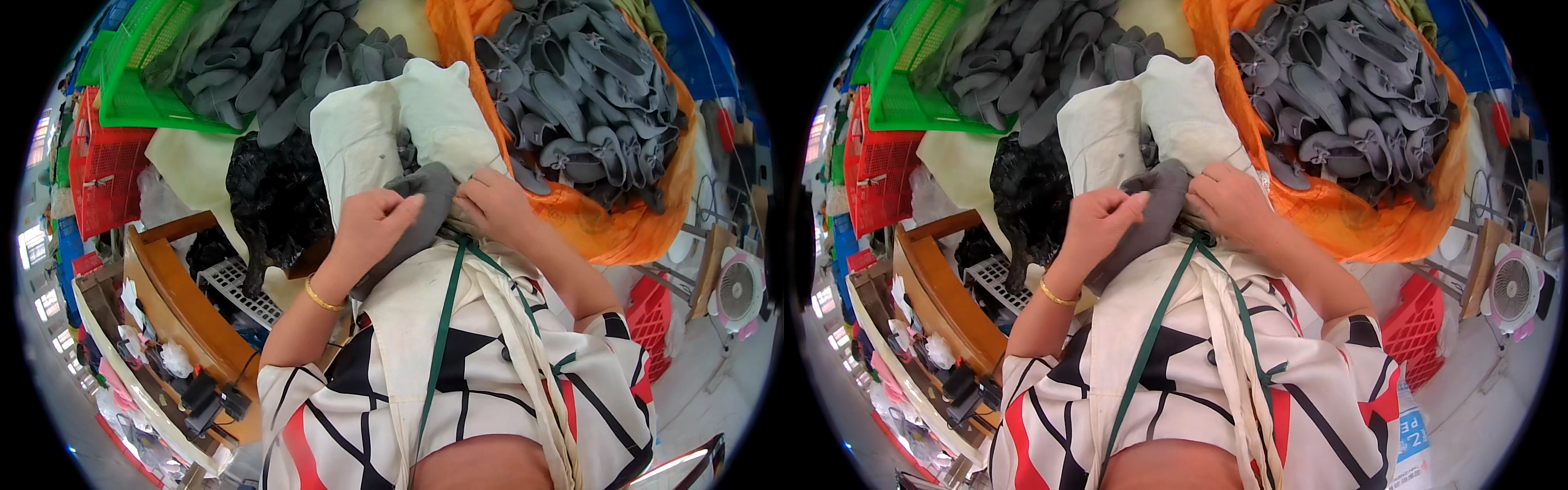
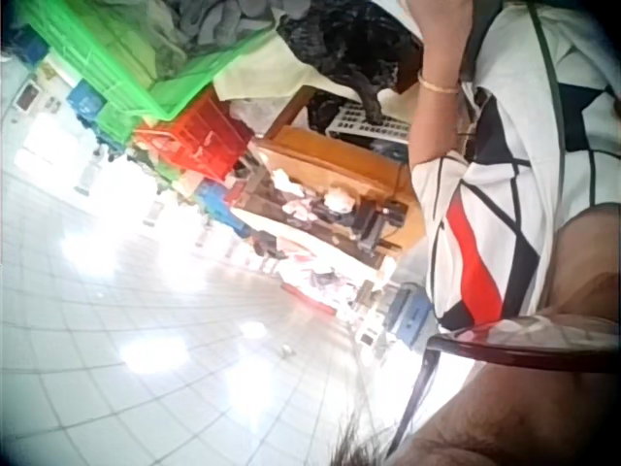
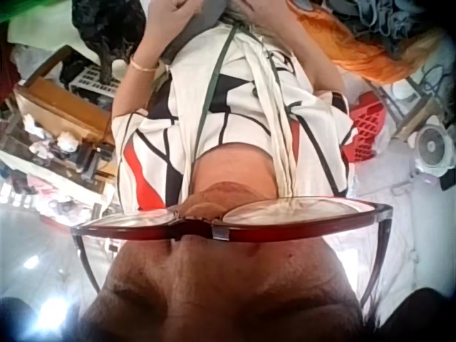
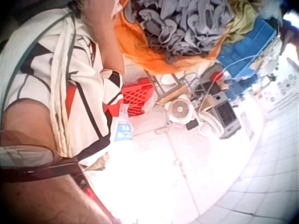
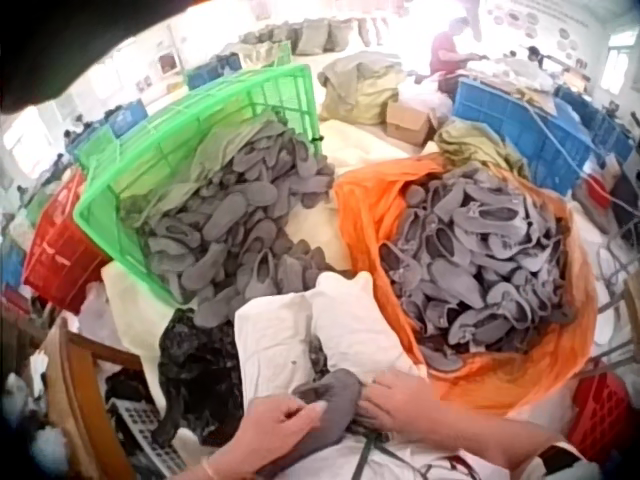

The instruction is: The person sews a decorative bow onto the toe of a gray slip-on shoe using a needle and thread. They pull the thread through the fabric, tie knots, and trim excess thread. The person repeats this process on multiple shoes, placing finished items into a nearby orange bag.

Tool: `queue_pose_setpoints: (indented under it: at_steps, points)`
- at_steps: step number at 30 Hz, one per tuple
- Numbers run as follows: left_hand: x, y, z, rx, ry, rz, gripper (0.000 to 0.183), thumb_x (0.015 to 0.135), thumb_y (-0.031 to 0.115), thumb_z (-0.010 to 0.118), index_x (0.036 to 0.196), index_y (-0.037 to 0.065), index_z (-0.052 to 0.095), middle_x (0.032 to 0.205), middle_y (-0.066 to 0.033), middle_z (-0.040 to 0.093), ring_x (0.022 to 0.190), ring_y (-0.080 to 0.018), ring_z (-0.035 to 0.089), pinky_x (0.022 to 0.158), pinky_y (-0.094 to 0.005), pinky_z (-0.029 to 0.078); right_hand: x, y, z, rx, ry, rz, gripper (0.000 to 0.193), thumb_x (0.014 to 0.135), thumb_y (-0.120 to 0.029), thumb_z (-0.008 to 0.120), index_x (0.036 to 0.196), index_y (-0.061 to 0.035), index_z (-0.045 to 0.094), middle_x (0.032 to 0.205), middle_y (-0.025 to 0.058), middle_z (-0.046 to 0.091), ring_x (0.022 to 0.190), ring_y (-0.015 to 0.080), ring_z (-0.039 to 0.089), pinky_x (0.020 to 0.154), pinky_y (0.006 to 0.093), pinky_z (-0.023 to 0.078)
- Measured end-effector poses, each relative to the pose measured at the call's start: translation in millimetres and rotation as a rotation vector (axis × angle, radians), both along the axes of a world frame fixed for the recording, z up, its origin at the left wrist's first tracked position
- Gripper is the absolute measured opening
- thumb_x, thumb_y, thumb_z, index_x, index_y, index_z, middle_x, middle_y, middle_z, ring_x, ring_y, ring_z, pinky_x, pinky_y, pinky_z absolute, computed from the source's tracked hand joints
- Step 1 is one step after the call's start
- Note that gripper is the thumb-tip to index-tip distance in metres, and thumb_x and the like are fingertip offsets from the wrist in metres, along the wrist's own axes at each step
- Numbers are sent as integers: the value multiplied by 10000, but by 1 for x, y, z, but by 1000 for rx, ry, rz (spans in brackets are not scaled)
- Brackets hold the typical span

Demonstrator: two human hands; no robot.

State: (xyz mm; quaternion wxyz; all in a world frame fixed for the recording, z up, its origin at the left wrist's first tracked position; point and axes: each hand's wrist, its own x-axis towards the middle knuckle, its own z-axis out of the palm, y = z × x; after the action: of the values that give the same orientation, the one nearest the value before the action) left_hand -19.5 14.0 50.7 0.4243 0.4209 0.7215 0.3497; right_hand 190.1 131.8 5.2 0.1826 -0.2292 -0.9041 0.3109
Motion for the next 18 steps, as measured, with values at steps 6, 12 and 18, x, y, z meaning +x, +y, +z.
queue_pose_setpoints:
  at_steps: [6,12,18]
  points:
    - [10,11,-26,-320,-336,118,225,900,232,691,826,20,690,696,-33,661,510,-61,514,459,-214,394,-7,-26,16,-102,195,127,145,809,-100,725,927,-60,650,784,103,585,693,296,589,605,367,470]
    - [-6,3,-30,-216,-1125,355,88,916,132,612,859,71,584,743,-68,681,485,-99,535,427,-218,421,-14,-7,24,-523,41,-61,124,904,-94,625,1003,-21,637,985,117,673,800,273,658,677,322,507]
    - [0,-5,-28,-198,-313,48,136,939,152,591,866,39,610,698,-42,651,553,-88,554,499,-235,432,-37,-3,9,-90,30,0,74,847,-83,652,921,-78,654,843,83,597,735,281,617,620,349,486]
